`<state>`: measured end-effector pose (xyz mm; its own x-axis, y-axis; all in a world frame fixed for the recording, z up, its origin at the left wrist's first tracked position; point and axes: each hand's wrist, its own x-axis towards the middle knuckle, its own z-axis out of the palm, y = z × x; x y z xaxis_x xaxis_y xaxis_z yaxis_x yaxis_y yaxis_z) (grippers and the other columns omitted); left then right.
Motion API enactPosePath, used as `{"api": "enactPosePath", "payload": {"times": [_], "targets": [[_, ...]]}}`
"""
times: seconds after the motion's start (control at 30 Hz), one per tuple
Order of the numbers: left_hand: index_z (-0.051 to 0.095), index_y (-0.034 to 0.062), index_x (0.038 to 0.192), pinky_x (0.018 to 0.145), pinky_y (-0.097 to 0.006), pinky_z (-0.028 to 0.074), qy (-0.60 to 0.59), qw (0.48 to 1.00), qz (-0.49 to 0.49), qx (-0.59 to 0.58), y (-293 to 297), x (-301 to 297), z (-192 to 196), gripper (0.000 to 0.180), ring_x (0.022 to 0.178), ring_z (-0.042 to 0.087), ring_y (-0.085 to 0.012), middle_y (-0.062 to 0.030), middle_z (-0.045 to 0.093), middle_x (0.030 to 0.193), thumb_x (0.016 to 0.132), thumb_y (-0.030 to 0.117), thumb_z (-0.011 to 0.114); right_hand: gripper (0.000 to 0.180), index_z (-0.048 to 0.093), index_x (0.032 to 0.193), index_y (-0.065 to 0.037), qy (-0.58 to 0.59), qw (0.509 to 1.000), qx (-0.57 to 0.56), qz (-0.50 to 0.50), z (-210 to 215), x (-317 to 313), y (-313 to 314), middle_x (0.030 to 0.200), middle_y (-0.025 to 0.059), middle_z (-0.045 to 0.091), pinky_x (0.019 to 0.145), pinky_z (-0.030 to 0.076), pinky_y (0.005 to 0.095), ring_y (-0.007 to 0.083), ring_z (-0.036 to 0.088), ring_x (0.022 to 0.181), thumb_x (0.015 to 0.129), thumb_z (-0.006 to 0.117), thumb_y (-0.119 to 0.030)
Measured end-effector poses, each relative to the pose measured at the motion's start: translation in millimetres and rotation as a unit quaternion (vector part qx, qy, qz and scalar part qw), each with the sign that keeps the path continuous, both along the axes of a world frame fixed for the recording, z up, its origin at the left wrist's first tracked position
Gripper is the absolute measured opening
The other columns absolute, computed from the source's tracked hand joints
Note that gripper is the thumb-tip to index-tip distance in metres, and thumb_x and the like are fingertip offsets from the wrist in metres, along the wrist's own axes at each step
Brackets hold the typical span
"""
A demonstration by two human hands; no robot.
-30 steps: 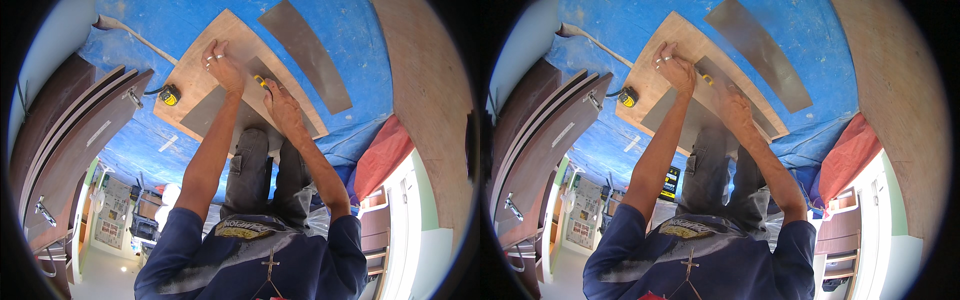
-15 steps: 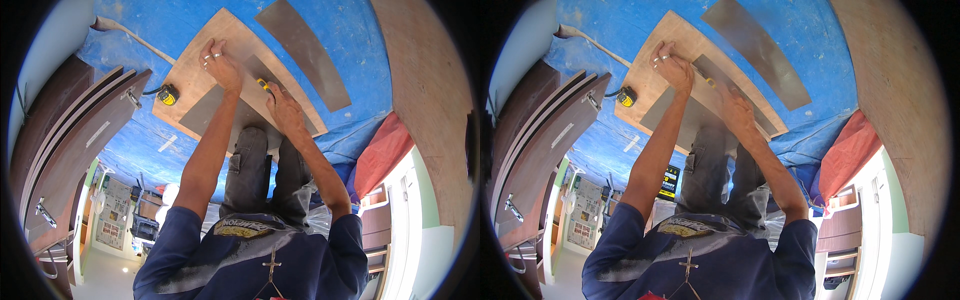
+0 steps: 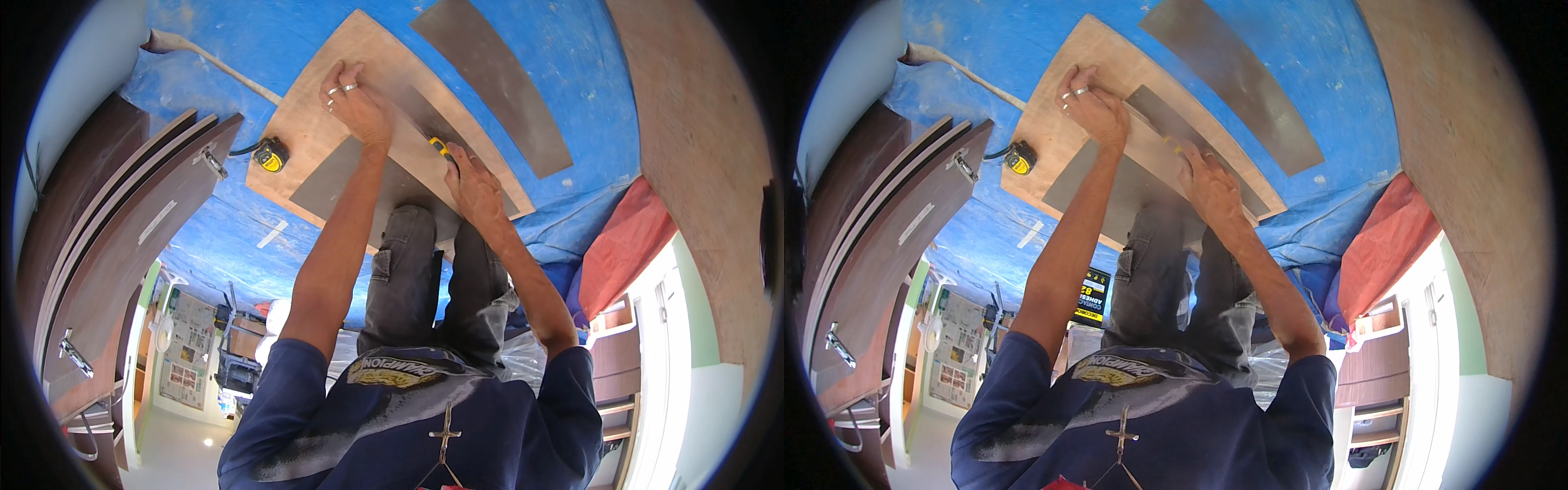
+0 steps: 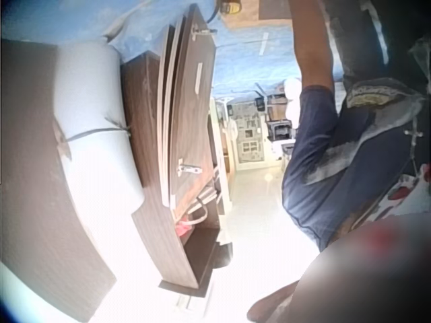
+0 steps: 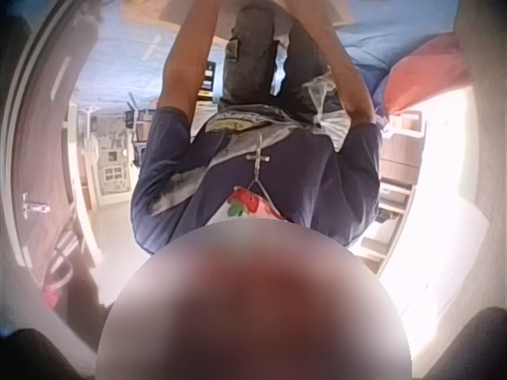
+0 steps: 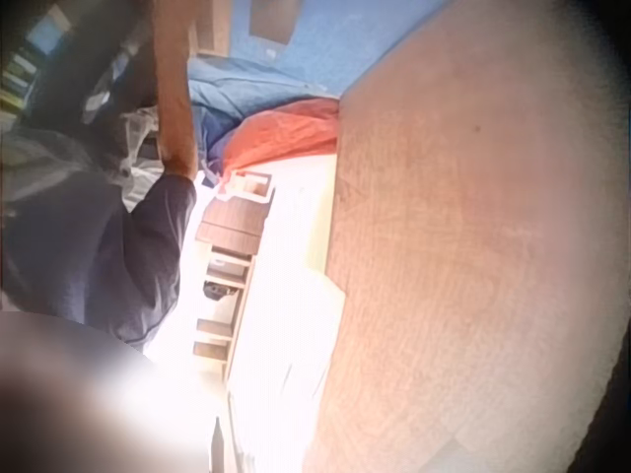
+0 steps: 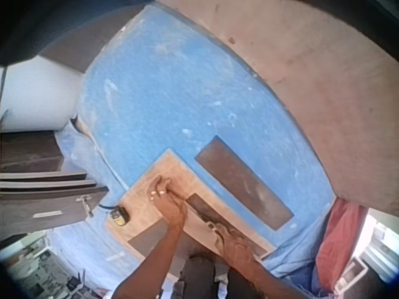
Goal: The person measures a dark rectangular board with a tape measure and pencil, then uses a utility knife to cut along marked lines. They also fit a smaller wooden strip onto the board and trim it to size.
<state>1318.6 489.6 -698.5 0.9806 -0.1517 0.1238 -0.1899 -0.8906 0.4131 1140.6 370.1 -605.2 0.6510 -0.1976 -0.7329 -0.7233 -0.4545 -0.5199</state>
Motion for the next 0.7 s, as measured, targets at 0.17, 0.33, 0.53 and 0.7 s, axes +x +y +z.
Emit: {"api": "enactPosePath", "payload": {"times": [0.17, 0.33, 0.53, 0.7], "targets": [[0.067, 0.0116, 0.108, 0.102, -0.053, 0.037, -0.009, 1.0, 0.004, 0.003, 0, 0, -1, 0.03, 0.123, 0.049, -0.0386, -0.014, 0.058, 0.128, 0.085, -0.005, 0.056, 0.041, 0.054, 0.138, -0.016, -0.049, 0.998, -0.042, 0.008, 3, -11, -2, 0.098, 0.0177, 0.069, 0.077, 0.056, 0.0492, 0.0397, 0.069, 0.088, 0.097, 0.063, -0.017], [0.067, 0.0108, 0.107, 0.103, -0.052, 0.037, -0.01, 1.0, -0.002, 0.005, 0, 0, -1, 0.031, 0.122, 0.049, -0.0387, -0.0149, 0.058, 0.128, 0.084, -0.006, 0.055, 0.041, 0.054, 0.138, -0.016, -0.035, 0.998, -0.044, 0.004, 4, -23, -2, 0.099, 0.0168, 0.069, 0.077, 0.056, 0.0495, 0.0396, 0.069, 0.087, 0.097, 0.063, -0.017], [0.066, 0.0105, 0.108, 0.102, -0.053, 0.037, -0.018, 1.0, -0.013, 0.009, 1, 0, -1, 0.032, 0.122, 0.049, -0.0384, -0.0156, 0.058, 0.127, 0.083, -0.006, 0.055, 0.041, 0.054, 0.138, -0.016, -0.033, 0.999, -0.043, 0.003, 4, -39, -5, 0.103, 0.0171, 0.069, 0.08, 0.057, 0.0492, 0.0401, 0.069, 0.09, 0.098, 0.062, -0.018], [0.066, 0.0105, 0.109, 0.102, -0.053, 0.037, -0.022, 1.0, -0.014, 0.012, 2, -1, -3, 0.033, 0.121, 0.049, -0.0382, -0.0159, 0.058, 0.127, 0.083, -0.006, 0.054, 0.04, 0.054, 0.138, -0.016, 0.003, 0.999, -0.039, 0.006, 7, -56, -8, 0.109, 0.0168, 0.069, 0.083, 0.056, 0.0497, 0.0399, 0.069, 0.094, 0.099, 0.061, -0.018]]}}
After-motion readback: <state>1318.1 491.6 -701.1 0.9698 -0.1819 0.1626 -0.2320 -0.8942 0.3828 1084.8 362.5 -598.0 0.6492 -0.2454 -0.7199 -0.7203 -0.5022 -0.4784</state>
